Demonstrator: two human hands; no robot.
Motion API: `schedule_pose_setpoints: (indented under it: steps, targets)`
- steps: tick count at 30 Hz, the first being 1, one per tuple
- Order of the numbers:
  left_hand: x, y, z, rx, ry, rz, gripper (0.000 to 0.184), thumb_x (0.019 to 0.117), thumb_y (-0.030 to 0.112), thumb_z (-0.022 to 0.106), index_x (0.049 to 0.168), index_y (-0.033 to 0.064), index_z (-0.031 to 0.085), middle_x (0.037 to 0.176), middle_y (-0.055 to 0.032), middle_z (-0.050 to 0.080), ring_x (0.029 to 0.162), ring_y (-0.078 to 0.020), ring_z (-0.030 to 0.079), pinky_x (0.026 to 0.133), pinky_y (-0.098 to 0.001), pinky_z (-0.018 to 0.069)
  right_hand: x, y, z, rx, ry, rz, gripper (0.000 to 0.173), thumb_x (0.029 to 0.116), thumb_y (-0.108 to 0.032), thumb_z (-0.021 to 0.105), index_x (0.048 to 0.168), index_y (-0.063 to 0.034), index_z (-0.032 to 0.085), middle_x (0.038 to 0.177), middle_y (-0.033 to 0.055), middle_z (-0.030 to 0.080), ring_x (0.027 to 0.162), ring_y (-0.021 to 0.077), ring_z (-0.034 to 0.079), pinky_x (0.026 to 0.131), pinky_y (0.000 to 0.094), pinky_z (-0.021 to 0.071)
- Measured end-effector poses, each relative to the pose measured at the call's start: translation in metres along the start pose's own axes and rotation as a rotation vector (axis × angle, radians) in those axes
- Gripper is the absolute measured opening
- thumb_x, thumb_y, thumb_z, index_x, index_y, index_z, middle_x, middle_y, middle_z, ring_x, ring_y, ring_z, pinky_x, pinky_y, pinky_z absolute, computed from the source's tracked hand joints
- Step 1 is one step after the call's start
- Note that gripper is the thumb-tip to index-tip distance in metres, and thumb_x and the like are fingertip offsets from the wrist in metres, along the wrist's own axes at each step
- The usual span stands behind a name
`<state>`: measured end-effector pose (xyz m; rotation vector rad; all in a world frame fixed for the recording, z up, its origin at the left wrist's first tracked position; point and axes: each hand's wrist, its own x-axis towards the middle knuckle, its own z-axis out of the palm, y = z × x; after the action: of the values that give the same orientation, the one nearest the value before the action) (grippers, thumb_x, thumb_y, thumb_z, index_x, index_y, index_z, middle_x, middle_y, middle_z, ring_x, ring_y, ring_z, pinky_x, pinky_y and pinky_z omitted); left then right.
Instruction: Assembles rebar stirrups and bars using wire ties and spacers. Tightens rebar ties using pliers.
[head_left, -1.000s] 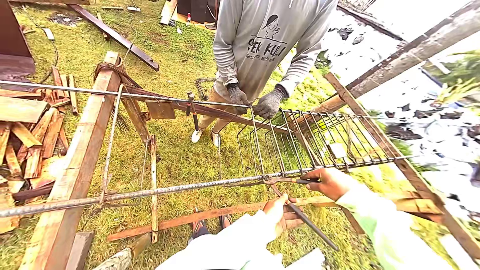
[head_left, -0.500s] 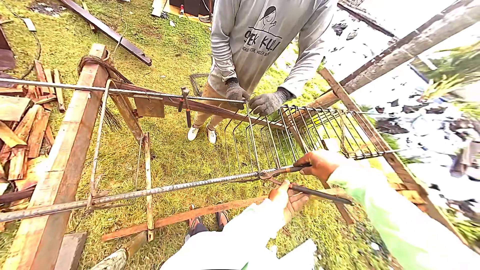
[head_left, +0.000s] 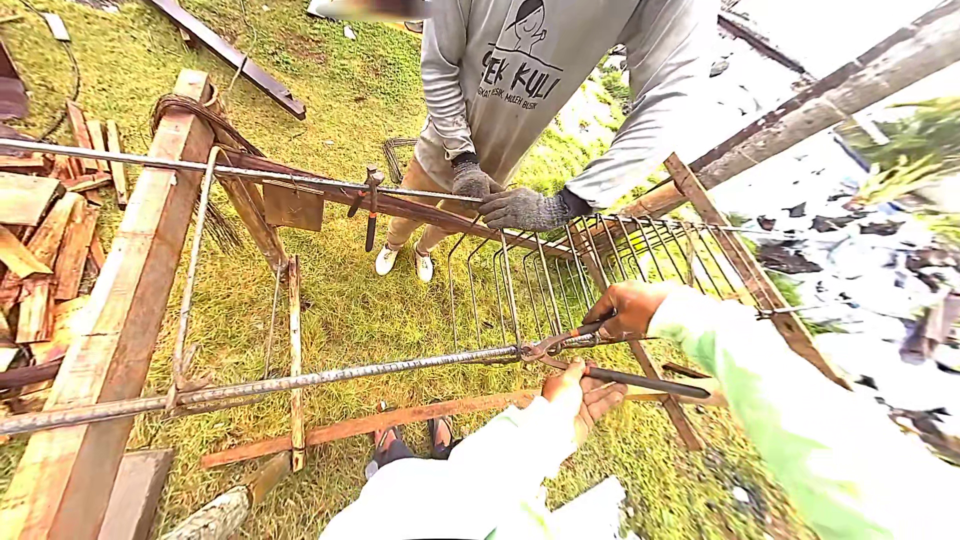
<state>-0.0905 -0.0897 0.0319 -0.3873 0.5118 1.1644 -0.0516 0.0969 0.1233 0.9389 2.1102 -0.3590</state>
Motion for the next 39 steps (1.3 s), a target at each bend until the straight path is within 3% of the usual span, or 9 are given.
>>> schedule_pose_setpoints:
  steps: [8,12,14,15,17,24,32,37,39]
  targets:
    - [0.002,0.006,0.009,-0.068,0.0,0.01,0.043,0.1135,0.033,0.033,0.124,-0.0027,0.053,0.097,-0.0152,0.07,0.078,-0.0188,0.071,0.073,-0.0301,0.0597,-0.034,-0.041,-0.014,-0.271,0.028,0.049,0.023,0.1013,-0.036,0.064,0.117,-0.0267,0.078,0.108,0.0052,0.076,0.106,0.0273,0.069,0.098,0.0581,0.0477]
    - [0.002,0.009,0.011,-0.086,-0.005,0.015,0.044,0.1134,0.035,0.032,0.122,-0.0016,0.054,0.095,-0.0134,0.069,0.076,-0.0175,0.069,0.071,-0.0292,0.0585,-0.067,-0.05,0.001,-0.513,0.024,-0.043,0.1,0.0749,-0.087,0.063,0.151,-0.0223,0.051,0.136,0.0125,0.061,0.129,0.034,0.056,0.112,0.0615,0.0337]
    - [0.002,0.007,0.007,-0.07,-0.016,0.008,0.044,0.1138,0.034,0.03,0.129,-0.0015,0.051,0.1,-0.0142,0.069,0.08,-0.0183,0.07,0.074,-0.03,0.0584,-0.076,-0.062,0.015,-0.57,-0.039,0.039,0.106,0.0773,-0.049,0.085,0.163,-0.0186,0.03,0.147,0.0205,0.05,0.137,0.0437,0.045,0.115,0.068,0.0264]
    - [0.001,0.006,0.005,-0.06,-0.016,-0.003,0.045,0.1138,0.035,0.03,0.13,-0.0013,0.051,0.102,-0.0141,0.069,0.082,-0.0183,0.07,0.076,-0.03,0.0582,-0.076,-0.061,0.029,-0.605,0.028,0.053,0.103,0.0771,-0.025,0.087,0.163,-0.0167,0.031,0.145,0.0234,0.051,0.135,0.0468,0.047,0.113,0.0686,0.0302]
    - [0.002,0.006,0.001,-0.015,-0.011,-0.019,0.046,0.1135,0.036,0.031,0.13,-0.0015,0.053,0.105,-0.0142,0.069,0.086,-0.0181,0.07,0.078,-0.0299,0.0578,-0.072,-0.048,0.057,-0.691,0.241,0.017,0.085,0.0774,-0.009,0.082,0.154,-0.0122,0.046,0.126,0.0241,0.062,0.115,0.0453,0.06,0.098,0.0605,0.0453]
    - [0.009,-0.009,-0.034,0.16,-0.064,-0.034,0.052,0.1125,0.042,0.032,0.147,0.0053,0.044,0.138,-0.015,0.057,0.121,-0.0247,0.06,0.098,-0.0433,0.0509,-0.085,-0.057,0.105,-0.208,0.093,0.272,0.073,0.0815,-0.011,0.073,0.15,-0.0112,0.049,0.129,0.0285,0.06,0.113,0.0499,0.062,0.093,0.0639,0.0489]
    - [0.023,-0.024,-0.052,-0.072,-0.024,-0.029,0.046,0.1132,0.038,0.031,0.128,0.0053,0.059,0.111,-0.0095,0.068,0.098,-0.019,0.067,0.086,-0.037,0.0554,-0.081,-0.067,0.202,-0.139,0.66,0.282,0.076,0.0641,-0.003,0.082,0.138,-0.0099,0.063,0.104,0.0223,0.069,0.088,0.0452,0.068,0.073,0.0609,0.0547]
    - [0.017,-0.012,-0.045,-0.007,-0.085,0.014,0.049,0.1124,0.044,0.027,0.122,0.0073,0.058,0.109,-0.0077,0.067,0.102,-0.0196,0.065,0.091,-0.0414,0.0534,-0.09,-0.069,0.146,0.082,0.173,0.378,0.075,0.0795,-0.01,0.072,0.151,-0.0169,0.051,0.127,0.0242,0.065,0.106,0.0462,0.068,0.084,0.0641,0.0541]
    - [0.02,-0.01,-0.039,-0.019,-0.081,0.051,0.044,0.1121,0.043,0.032,0.112,0.0088,0.06,0.103,-0.0067,0.07,0.098,-0.0184,0.068,0.088,-0.0385,0.0548,-0.088,-0.065,0.123,0.147,-0.007,0.376,0.062,0.0823,-0.014,0.069,0.143,-0.0166,0.057,0.124,0.0234,0.067,0.11,0.0452,0.067,0.087,0.0658,0.0529]
